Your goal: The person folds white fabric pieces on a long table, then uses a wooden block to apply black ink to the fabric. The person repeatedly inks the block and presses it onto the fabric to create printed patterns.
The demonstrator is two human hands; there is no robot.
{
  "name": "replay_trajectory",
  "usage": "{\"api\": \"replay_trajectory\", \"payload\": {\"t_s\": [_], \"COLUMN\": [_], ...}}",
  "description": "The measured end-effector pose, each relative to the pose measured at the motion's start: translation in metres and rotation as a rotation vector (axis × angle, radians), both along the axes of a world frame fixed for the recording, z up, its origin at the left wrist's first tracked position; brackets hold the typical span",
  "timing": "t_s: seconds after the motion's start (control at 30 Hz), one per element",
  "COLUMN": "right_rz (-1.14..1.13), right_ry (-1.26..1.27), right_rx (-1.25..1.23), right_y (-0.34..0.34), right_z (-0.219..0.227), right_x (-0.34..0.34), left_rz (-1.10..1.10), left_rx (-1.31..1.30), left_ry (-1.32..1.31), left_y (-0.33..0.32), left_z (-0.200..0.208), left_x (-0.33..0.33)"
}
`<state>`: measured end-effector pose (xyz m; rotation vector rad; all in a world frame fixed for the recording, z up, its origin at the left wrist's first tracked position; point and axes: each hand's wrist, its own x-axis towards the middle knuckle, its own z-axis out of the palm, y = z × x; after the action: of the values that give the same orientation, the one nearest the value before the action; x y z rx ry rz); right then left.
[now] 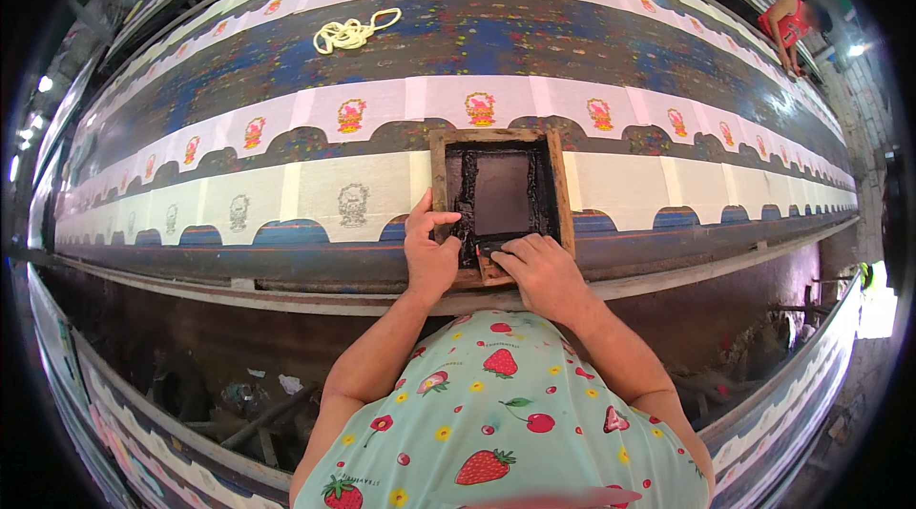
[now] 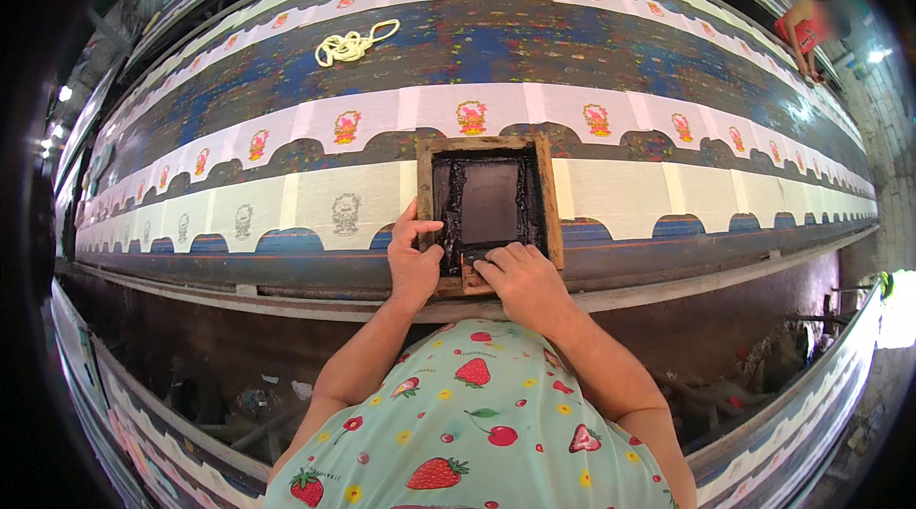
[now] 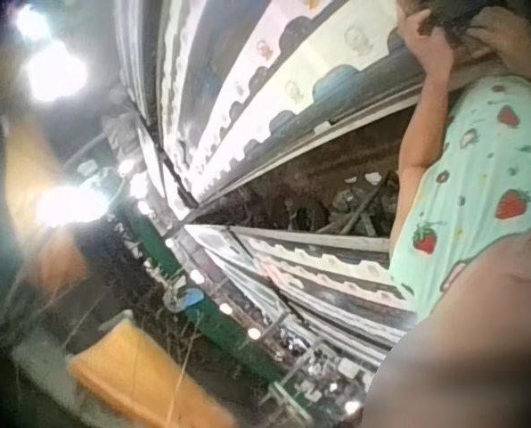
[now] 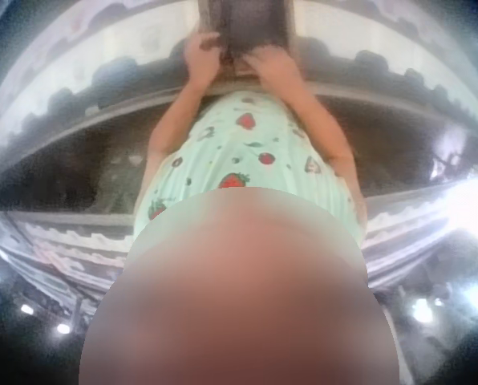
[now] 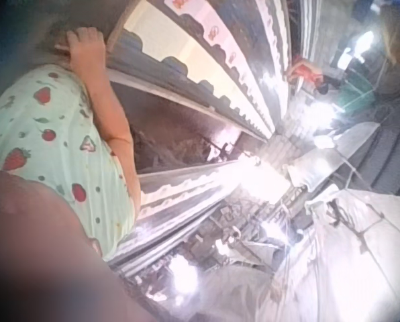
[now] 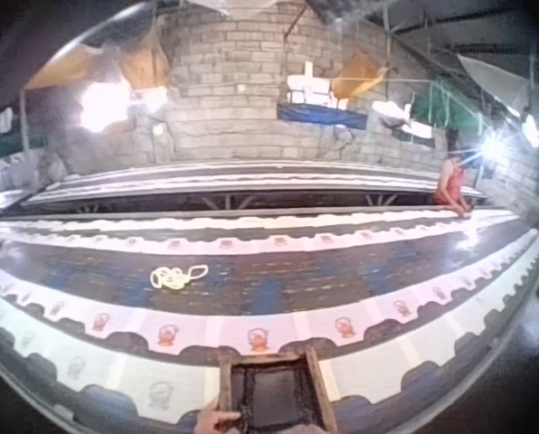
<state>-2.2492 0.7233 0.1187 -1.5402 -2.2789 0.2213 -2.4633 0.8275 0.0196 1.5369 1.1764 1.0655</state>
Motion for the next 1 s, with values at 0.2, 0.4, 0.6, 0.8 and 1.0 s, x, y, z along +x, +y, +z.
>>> {"api": "replay_trajectory", "payload": {"t_s": [0.2,0.4,0.6,0.8,1.0], "right_rz": [0.127,0.091,-0.138,-0.12,-0.053], "right_ry": [0.041,0.058,0.026,-0.073,-0.079], "right_rx": [-0.346,-0.397,-0.189,-0.161,-0.143], "right_y": [0.051,0.123,0.17,0.136,0.064], "right_z": [0.028,0.023,-0.002,-0.011,-0.003], "right_x": [0.039,0.055,0.059,0.044,0.017], "left_rz": [-0.014,-0.034,-0.018,0.0,-0.024], "left_rx": [0.006,0.027,-0.12,-0.086,-0.063], "left_ry": [0.04,0.057,-0.183,-0.151,-0.147], "left_y": [0.0,0.001,0.006,0.002,0.005], "left_z": [-0.002,-0.008,-0.015,-0.012,-0.018], "left_x": [0.0,-0.002,-0.003,-0.001,-0.002]}}
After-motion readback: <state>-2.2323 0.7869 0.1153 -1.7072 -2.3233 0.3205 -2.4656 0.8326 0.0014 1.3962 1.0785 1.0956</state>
